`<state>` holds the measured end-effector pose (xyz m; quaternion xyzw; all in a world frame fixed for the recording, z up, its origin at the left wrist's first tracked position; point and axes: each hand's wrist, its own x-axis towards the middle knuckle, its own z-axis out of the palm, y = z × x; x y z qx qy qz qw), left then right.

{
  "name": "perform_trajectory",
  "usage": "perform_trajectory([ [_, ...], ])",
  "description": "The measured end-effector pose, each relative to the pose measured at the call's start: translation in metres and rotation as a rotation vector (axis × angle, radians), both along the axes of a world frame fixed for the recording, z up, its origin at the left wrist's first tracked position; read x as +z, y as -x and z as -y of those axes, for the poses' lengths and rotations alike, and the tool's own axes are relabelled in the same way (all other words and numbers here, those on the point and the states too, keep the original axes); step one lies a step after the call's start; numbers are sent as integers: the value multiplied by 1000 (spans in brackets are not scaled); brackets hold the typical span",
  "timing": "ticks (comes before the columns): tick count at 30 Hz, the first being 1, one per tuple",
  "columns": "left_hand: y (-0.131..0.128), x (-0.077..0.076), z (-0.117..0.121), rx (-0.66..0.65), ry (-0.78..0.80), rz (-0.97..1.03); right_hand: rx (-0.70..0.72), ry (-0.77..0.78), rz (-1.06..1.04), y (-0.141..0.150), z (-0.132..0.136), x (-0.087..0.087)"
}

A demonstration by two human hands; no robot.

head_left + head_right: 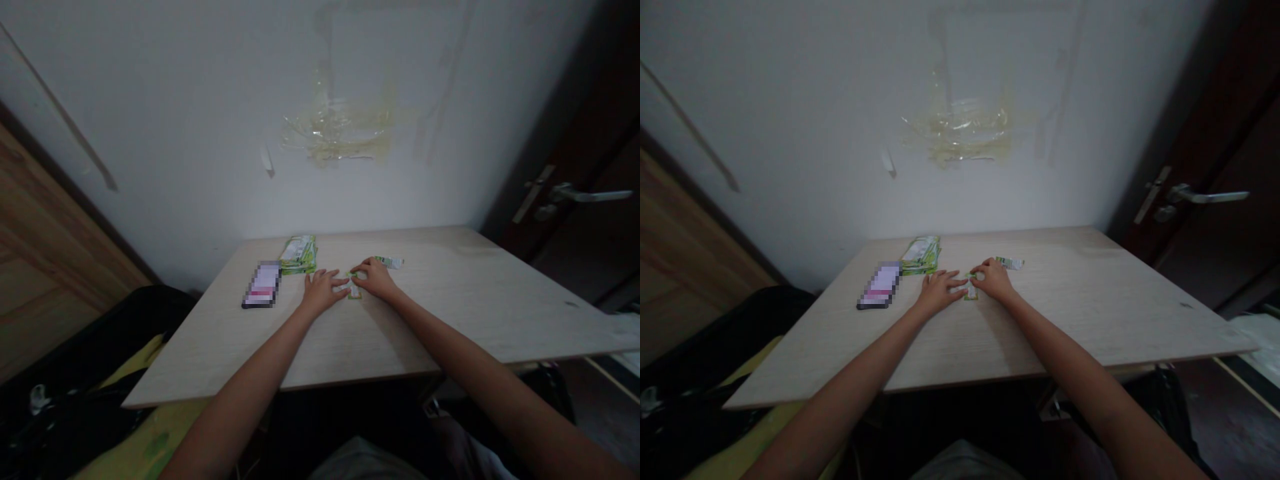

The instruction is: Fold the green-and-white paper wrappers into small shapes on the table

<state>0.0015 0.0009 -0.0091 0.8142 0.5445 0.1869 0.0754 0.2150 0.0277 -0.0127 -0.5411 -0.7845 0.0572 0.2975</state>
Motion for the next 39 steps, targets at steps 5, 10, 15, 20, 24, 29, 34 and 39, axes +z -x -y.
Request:
perform_trajectory([
  [5, 0, 0, 0, 3, 8, 2, 28, 13, -3, -3, -2, -1],
  [10, 0, 3, 2, 2, 17, -5, 63, 21, 24, -7, -4, -2],
  [15, 0, 3, 3, 1, 11, 2, 82, 31, 34, -8, -2, -1],
  [20, 1, -1, -1, -6, 1, 6, 90, 44, 37, -9, 1, 2],
  [24, 1, -3, -2, -11, -1, 2, 108, 62, 48, -9, 3, 4],
  [29, 0, -1, -1, -3, 1, -1, 130, 86, 65, -11, 4, 4],
  [34, 0, -1, 0, -1, -9, -8, 163, 94, 75, -13, 4, 2],
  [39, 0, 0, 1, 8, -15, -17, 197, 126, 90, -15, 6, 1],
])
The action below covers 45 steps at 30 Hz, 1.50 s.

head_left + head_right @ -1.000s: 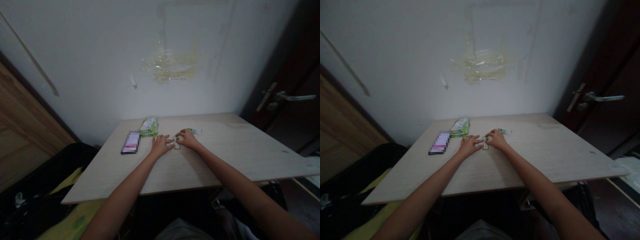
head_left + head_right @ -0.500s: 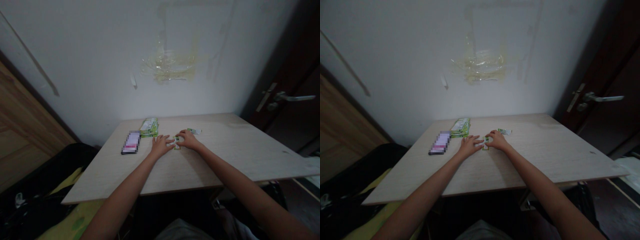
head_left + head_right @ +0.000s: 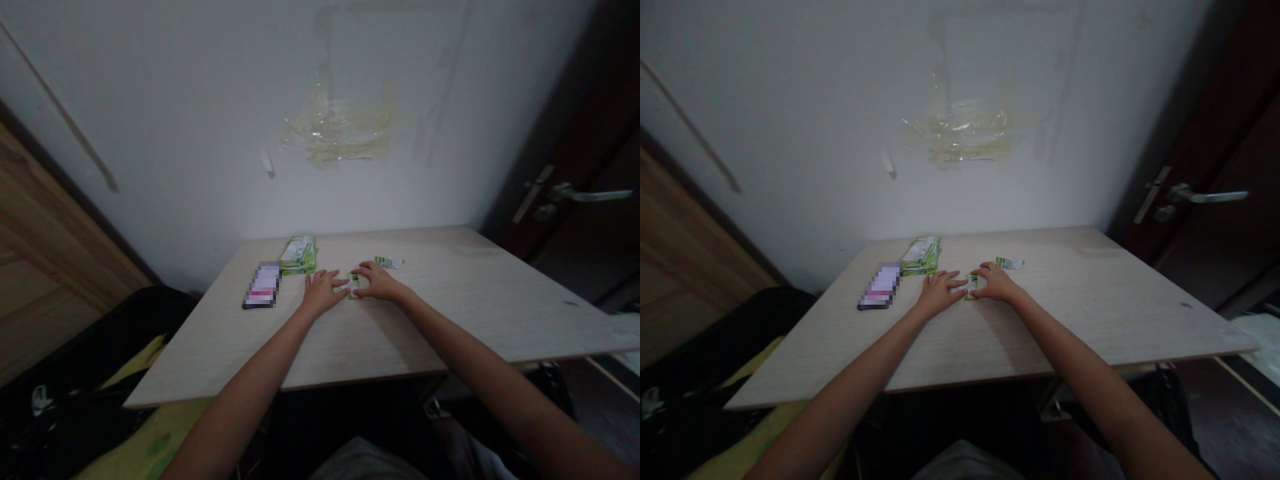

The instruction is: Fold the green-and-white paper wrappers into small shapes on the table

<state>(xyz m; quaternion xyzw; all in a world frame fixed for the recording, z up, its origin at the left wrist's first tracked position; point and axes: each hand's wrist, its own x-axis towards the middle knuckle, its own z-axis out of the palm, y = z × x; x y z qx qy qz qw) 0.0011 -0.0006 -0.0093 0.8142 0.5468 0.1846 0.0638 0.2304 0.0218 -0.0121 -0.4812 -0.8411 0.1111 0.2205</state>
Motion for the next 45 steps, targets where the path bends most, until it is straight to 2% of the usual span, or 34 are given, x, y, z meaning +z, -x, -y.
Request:
perform_trajectory([
  [14, -1, -1, 0, 4, -1, 38, 29, 34, 45, -4, 2, -3],
  [24, 1, -3, -2, -25, 0, 24, 79, 58, -38, -11, -3, -7],
  [29, 0, 0, 2, -42, -13, -5, 101, -41, -121, -13, -7, -5],
  [34, -1, 3, 2, 1, -11, 9, 96, -114, -137, -9, -4, -2],
  [45, 1, 3, -7, -8, 59, 136, 73, -126, -189, -6, -6, -6],
])
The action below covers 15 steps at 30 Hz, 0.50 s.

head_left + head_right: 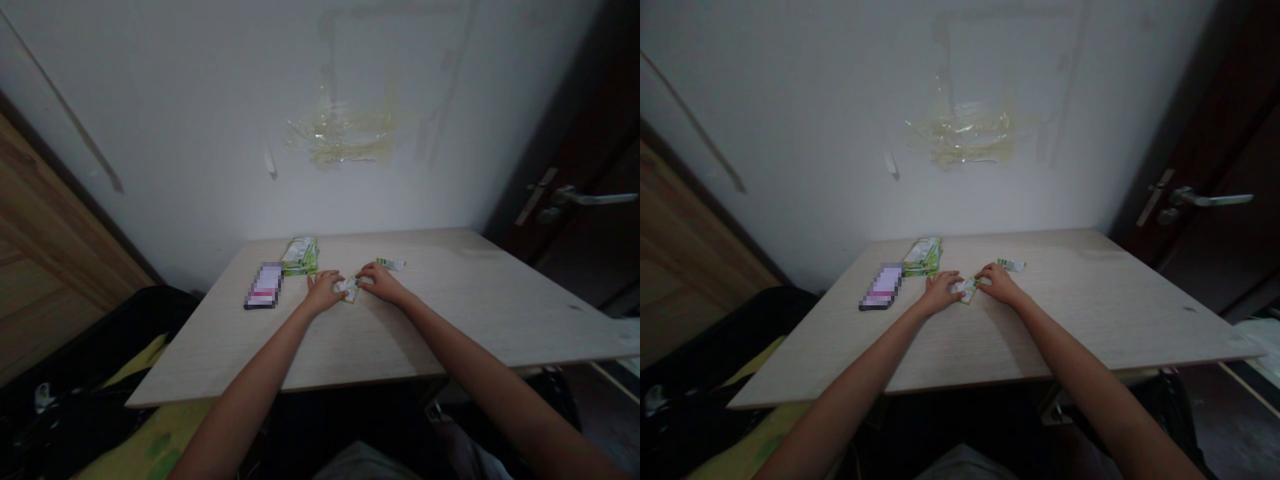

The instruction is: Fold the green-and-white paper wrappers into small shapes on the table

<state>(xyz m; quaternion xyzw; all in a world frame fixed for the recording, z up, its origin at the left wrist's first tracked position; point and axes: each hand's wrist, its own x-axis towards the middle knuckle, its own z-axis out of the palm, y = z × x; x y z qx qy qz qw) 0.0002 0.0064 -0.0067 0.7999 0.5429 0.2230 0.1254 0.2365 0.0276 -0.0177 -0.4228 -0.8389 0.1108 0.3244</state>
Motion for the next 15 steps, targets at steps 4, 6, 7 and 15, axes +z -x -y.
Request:
perform_trajectory([
  [4, -2, 1, 2, 21, -11, 60, -39, 20, -33, 0, -1, 0],
  [6, -2, 1, 3, 23, -19, 79, -46, 23, -51, 0, -2, 0],
  [7, -2, 1, 3, 22, -23, 86, -49, 23, -63, 0, -2, -1],
  [15, -1, 2, 2, 20, -51, 128, -63, 16, -175, -1, -9, -1],
])
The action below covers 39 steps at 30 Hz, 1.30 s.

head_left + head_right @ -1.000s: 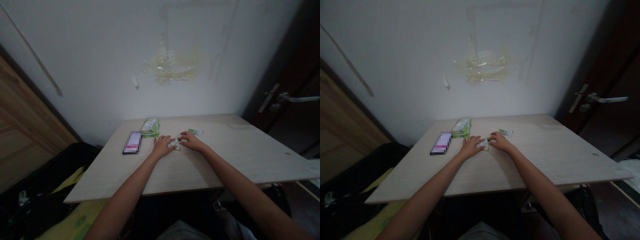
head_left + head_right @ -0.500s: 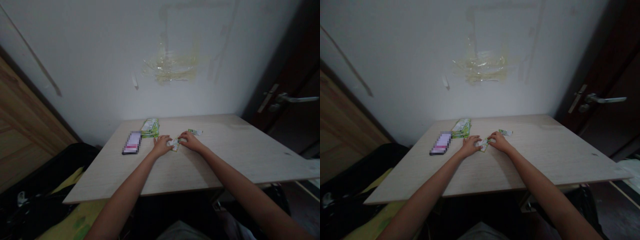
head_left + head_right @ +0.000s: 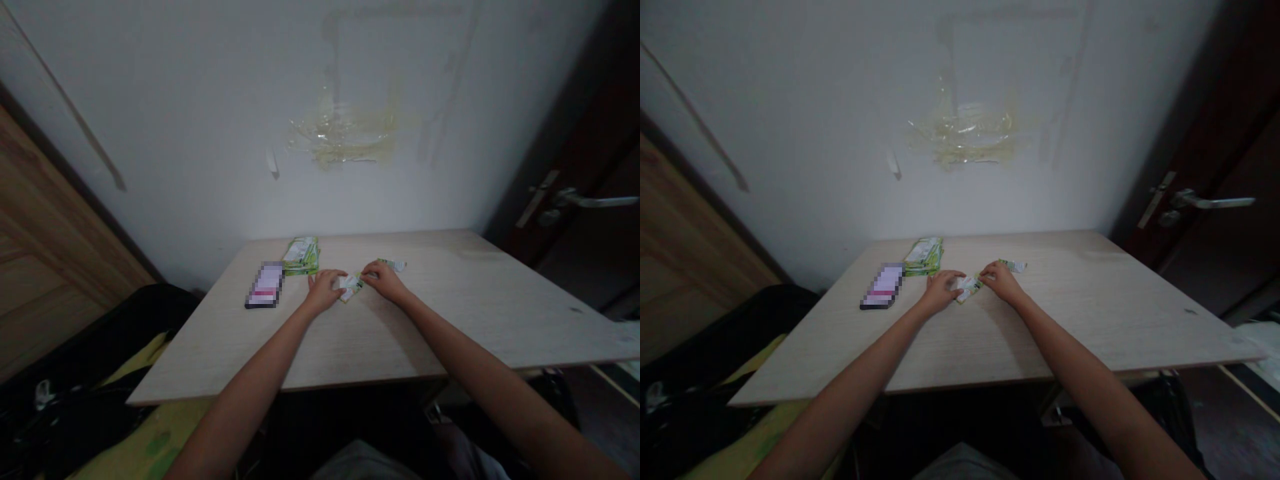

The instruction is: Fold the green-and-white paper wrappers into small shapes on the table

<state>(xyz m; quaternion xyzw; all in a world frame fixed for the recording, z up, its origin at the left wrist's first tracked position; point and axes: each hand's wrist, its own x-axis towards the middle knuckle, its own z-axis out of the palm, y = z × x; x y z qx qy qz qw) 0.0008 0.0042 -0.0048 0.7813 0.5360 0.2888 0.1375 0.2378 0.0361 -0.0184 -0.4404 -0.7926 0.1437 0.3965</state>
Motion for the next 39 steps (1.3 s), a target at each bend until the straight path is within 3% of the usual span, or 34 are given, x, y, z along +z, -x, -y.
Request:
perform_trajectory([
  [11, 3, -3, -7, -27, -35, 127, -8, -2, -45, 1, 2, -1],
  [17, 5, -7, -11, -35, -160, 176, -156, -10, -85, 3, 0, -3],
  [25, 8, -9, -11, 10, -180, 153, -219, -154, -49, 3, 12, 13],
  [31, 8, -10, -11, 21, -179, 145, -96, -153, 104, 1, 17, 19],
  [39, 8, -4, -8, -25, -194, 81, 58, -4, 265, 6, 19, 21],
])
